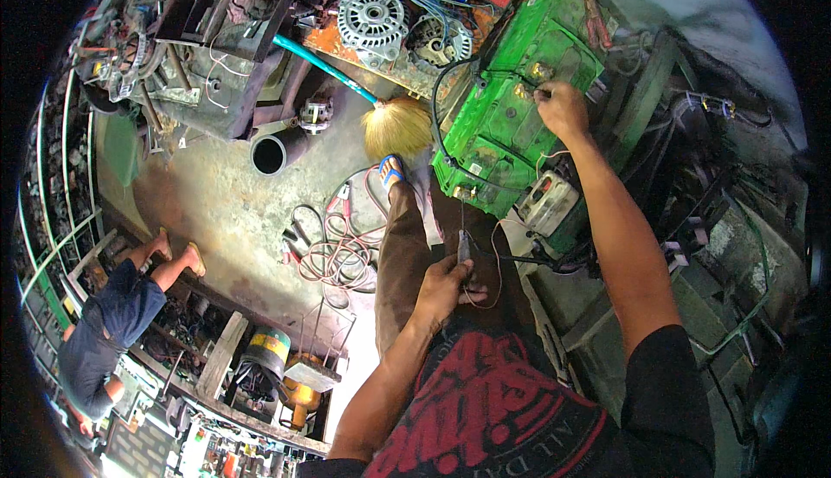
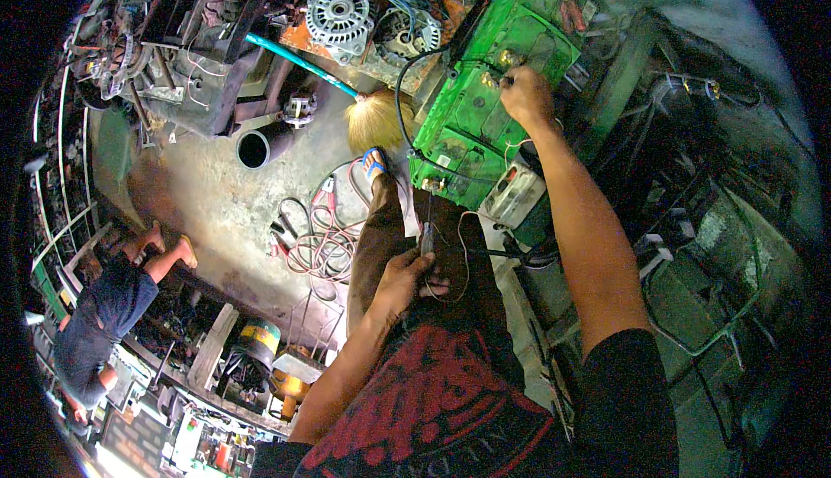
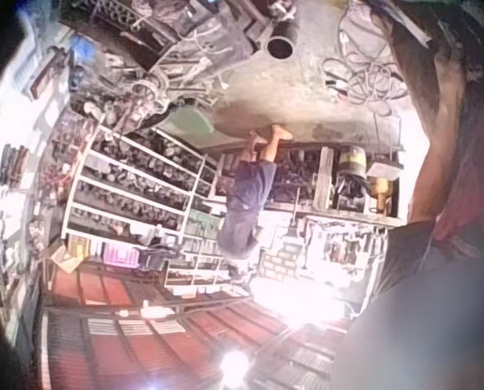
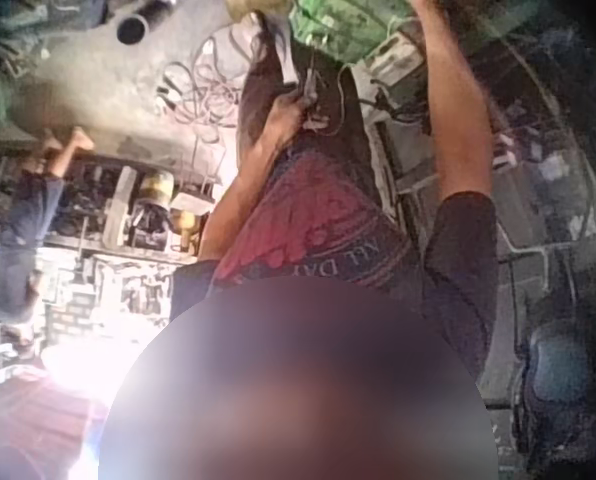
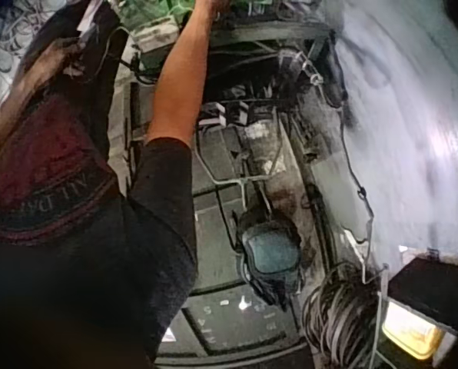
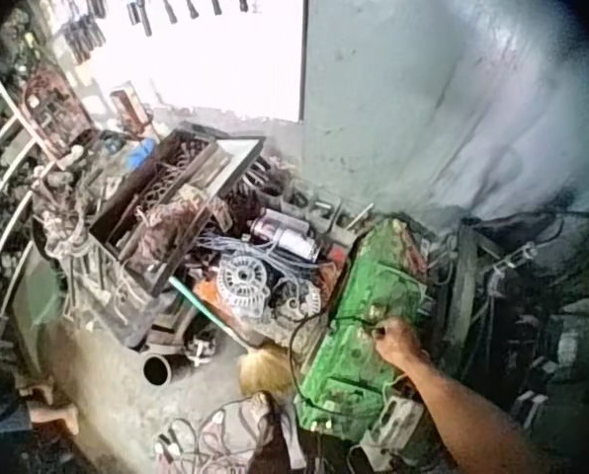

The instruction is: The person works on a green battery pack, using a test light to check connections and a grinding wheel to clean wire ends. The person then returns to the battery pack to continue testing.

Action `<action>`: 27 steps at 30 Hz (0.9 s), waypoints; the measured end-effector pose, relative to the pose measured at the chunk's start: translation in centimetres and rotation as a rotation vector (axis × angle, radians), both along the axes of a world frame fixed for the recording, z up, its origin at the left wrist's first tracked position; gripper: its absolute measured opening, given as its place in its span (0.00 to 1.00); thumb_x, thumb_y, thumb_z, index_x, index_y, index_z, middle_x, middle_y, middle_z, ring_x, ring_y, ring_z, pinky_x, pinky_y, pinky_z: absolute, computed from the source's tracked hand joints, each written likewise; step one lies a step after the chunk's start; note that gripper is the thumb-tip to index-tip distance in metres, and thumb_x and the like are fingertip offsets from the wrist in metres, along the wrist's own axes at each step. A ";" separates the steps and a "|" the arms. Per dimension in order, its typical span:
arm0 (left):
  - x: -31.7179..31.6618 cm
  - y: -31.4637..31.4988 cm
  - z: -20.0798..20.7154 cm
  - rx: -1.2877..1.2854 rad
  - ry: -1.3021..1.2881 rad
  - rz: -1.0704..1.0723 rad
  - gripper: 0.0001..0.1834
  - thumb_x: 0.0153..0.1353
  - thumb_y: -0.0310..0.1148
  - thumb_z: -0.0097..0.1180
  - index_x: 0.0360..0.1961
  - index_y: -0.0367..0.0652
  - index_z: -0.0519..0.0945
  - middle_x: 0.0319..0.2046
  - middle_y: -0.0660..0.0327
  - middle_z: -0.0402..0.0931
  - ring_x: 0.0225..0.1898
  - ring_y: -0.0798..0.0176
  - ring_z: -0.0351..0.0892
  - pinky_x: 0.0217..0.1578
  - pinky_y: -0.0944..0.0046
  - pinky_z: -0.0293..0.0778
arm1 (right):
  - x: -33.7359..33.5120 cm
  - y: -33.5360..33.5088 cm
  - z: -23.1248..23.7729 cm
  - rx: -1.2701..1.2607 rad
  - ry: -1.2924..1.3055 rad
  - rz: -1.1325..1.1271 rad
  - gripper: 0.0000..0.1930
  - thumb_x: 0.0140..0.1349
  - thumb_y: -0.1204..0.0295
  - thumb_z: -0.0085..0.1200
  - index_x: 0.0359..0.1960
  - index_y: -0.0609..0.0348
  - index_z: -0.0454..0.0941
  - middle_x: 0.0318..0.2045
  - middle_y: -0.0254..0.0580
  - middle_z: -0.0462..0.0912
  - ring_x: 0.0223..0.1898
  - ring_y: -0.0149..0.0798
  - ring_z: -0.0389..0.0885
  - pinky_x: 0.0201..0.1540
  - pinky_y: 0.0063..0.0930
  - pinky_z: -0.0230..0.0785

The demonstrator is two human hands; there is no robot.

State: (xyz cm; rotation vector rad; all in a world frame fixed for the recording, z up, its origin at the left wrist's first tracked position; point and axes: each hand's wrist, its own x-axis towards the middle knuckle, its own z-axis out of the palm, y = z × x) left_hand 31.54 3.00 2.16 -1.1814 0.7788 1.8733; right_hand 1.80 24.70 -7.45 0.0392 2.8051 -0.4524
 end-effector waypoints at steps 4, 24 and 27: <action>0.6 0.4 -0.5 -0.032 0.029 -0.017 0.19 0.71 0.35 0.55 0.56 0.32 0.73 0.36 0.55 0.77 0.35 0.56 0.84 0.38 0.56 0.88 | 0.1 0.1 -0.4 -0.006 0.053 0.008 0.12 0.59 0.63 0.64 0.39 0.56 0.88 0.35 0.58 0.85 0.39 0.60 0.85 0.42 0.47 0.77; 1.0 -2.2 -2.3 0.150 -0.191 0.128 0.17 0.75 0.36 0.42 0.53 0.34 0.74 0.42 0.48 0.80 0.41 0.48 0.83 0.43 0.52 0.84 | 0.2 -0.3 0.7 -0.045 0.025 0.004 0.12 0.54 0.66 0.62 0.36 0.58 0.87 0.35 0.59 0.85 0.38 0.60 0.85 0.45 0.50 0.77; 0.5 -2.3 -2.2 0.141 -0.200 0.111 0.16 0.75 0.36 0.42 0.51 0.33 0.74 0.41 0.48 0.80 0.41 0.47 0.83 0.43 0.51 0.83 | 0.2 -0.4 1.1 -0.064 -0.002 -0.009 0.11 0.53 0.66 0.61 0.33 0.59 0.87 0.33 0.59 0.85 0.37 0.61 0.85 0.43 0.51 0.77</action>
